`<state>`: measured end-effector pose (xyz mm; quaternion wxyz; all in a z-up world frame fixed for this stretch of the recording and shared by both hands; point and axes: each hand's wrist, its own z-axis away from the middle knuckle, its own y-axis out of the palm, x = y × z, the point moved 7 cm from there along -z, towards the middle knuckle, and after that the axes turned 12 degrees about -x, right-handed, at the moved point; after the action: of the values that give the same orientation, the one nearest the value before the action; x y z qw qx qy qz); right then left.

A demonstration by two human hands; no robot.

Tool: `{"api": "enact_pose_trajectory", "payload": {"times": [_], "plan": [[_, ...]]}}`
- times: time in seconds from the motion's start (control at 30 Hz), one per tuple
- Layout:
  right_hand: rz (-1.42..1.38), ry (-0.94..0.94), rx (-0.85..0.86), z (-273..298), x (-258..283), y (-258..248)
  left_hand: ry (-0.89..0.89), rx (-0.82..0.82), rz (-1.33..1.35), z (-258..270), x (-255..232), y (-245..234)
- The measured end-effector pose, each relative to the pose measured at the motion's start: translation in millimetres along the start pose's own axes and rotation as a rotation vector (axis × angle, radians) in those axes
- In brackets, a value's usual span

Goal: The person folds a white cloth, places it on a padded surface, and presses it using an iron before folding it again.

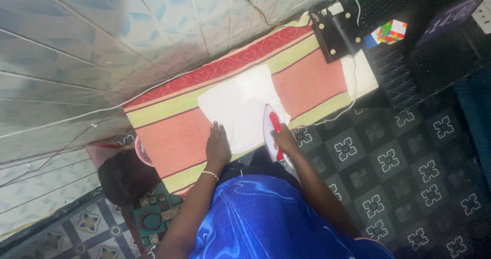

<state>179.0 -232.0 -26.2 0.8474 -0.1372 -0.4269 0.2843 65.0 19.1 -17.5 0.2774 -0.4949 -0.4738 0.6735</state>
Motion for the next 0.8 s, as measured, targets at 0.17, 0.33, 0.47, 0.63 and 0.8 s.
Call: {"api": "enact_pose_trajectory", "payload": {"times": [0.17,0.33,0.47,0.63,0.8], "plan": [[-0.087,0.014,-0.002,-1.4,-18.5,-19.6,0.004,-0.009,0.008,0.5,-3.2,-5.4],[-0.094,0.09,0.034,10.8,-33.4,-39.8,0.009,-0.003,-0.023,-0.4,-2.5,-2.0],[0.051,0.119,-0.057,21.3,-38.0,-45.3,0.01,-0.018,-0.013,1.4,0.7,3.2],[0.05,-0.023,0.101,40.3,-5.7,-34.2,0.03,-0.003,-0.072,0.1,-2.8,0.8],[0.202,-0.025,0.182,45.7,13.2,-15.1,-0.012,-0.027,-0.077,-12.6,-15.2,-20.4]]}}
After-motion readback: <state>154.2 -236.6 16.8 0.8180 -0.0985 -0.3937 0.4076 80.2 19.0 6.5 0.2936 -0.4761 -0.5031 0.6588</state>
